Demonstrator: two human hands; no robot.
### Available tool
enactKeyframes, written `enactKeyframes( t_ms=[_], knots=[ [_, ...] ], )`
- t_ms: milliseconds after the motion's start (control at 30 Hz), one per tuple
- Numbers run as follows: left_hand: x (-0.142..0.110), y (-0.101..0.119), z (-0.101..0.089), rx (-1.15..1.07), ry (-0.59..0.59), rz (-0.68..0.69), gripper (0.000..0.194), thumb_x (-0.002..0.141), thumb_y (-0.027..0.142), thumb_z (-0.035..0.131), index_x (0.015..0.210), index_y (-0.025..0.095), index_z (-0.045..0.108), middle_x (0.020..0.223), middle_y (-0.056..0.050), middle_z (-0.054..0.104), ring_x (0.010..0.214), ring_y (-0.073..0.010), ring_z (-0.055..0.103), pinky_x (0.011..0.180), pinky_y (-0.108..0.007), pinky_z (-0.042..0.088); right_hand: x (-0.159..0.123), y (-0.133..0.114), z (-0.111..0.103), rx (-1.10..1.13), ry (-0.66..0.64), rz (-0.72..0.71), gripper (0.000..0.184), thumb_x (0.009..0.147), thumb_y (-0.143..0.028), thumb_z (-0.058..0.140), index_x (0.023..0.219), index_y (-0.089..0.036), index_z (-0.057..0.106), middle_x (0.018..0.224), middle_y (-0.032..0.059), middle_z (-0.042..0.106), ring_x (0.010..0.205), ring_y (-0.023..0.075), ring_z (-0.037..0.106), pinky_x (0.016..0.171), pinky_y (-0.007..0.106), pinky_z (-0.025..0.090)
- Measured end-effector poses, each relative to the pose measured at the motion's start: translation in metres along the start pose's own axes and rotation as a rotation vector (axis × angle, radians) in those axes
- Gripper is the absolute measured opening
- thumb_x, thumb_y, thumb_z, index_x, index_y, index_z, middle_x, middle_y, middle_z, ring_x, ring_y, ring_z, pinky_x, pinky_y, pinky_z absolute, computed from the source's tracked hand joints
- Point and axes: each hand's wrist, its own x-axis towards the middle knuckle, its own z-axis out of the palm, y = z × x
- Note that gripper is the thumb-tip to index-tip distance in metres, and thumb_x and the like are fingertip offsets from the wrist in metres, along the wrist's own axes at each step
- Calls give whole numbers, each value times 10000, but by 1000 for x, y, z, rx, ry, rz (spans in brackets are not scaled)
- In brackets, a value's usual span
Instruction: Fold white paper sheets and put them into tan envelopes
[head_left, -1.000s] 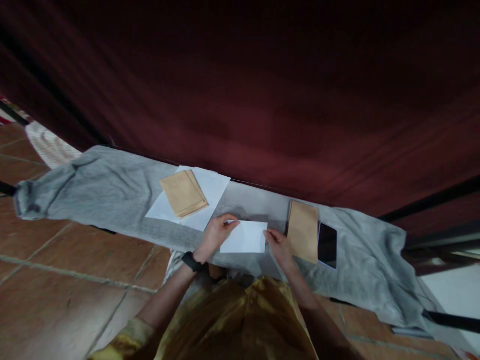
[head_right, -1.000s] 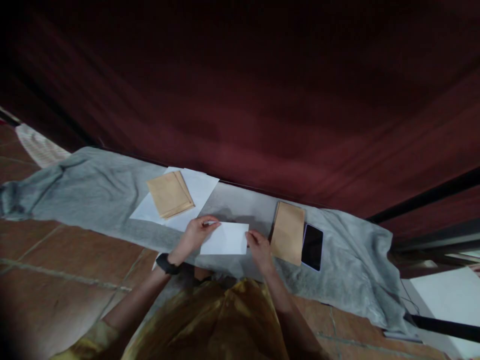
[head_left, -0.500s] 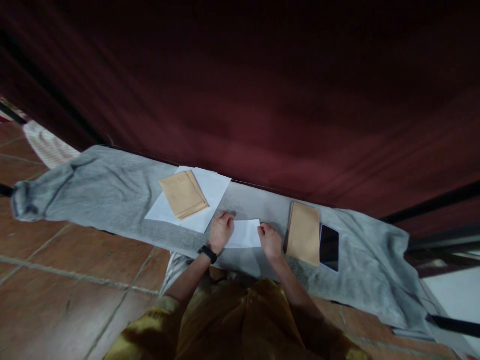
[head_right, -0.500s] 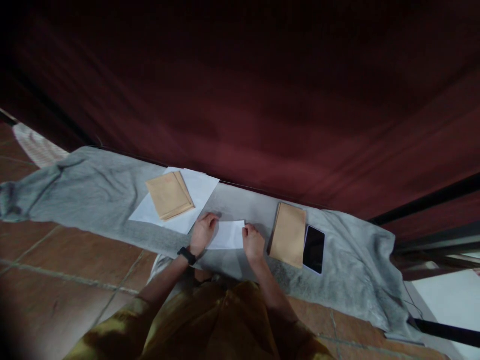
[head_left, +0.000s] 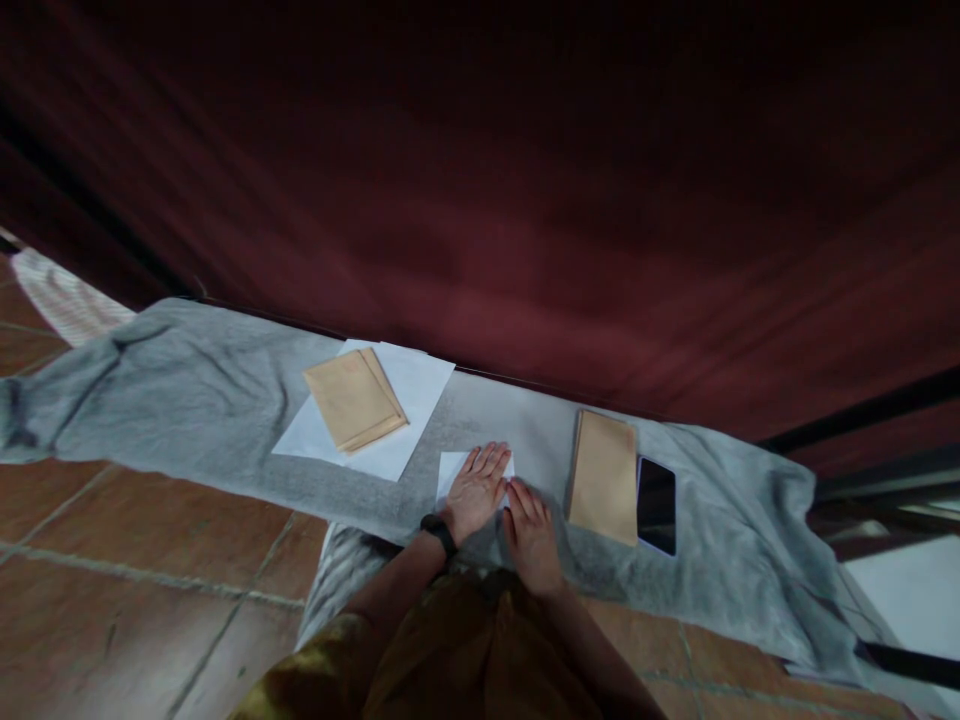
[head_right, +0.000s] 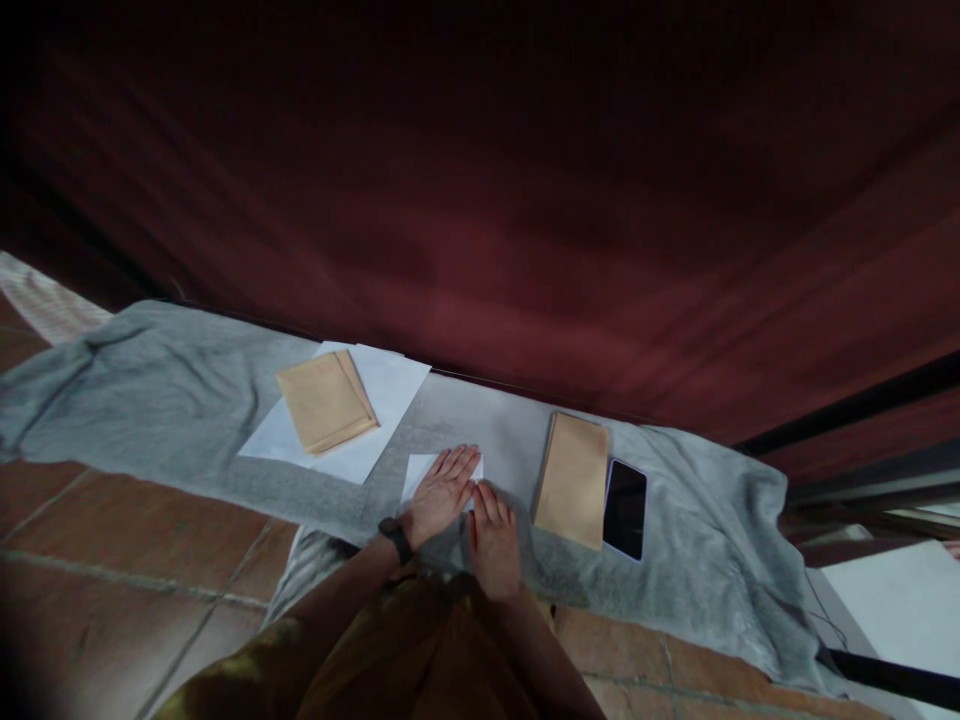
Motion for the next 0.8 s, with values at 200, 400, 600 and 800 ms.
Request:
enactKeyframes(
  t_ms=[200, 400, 600, 800],
  knots=[
    [1, 2, -1, 17, 13, 0, 493, 1031, 297, 404, 1516, 252, 481, 1610, -32, 442, 1513, -251, 353, 1255, -496, 249, -23, 4, -3, 55, -11, -87, 482, 1036, -218, 382, 1501, -193, 507, 1499, 103, 573, 1399, 248, 515, 1143, 474, 460],
    [-12, 0, -9, 10, 6, 90, 476, 1062, 408, 390, 1520, 305, 470, 1593, -9, 470, 1525, -216, 333, 1276, -487, 190, -24, 10, -5, 141, 4, -98, 451, 1038, -230, 395, 1459, -222, 555, 1453, 95, 614, 1372, 249, 543, 1137, 501, 484],
    [-48, -2, -25, -50, -74, 185, 518, 1051, 490, 429, 1540, 320, 431, 1623, -11, 420, 1537, -210, 309, 1277, -455, 177, -20, 15, -5, 261, 49, -60, 412, 1045, -215, 362, 1344, -224, 644, 1357, 97, 674, 1282, 227, 604, 1115, 480, 504],
    [-77, 0, -32, -72, -143, 207, 592, 1026, 549, 457, 1546, 268, 422, 1622, -75, 418, 1542, -230, 301, 1285, -469, 160, 19, 7, -6, 166, -27, -132, 477, 1076, -286, 332, 1508, -158, 488, 1549, 125, 513, 1447, 242, 453, 1216, 503, 368]
  ],
)
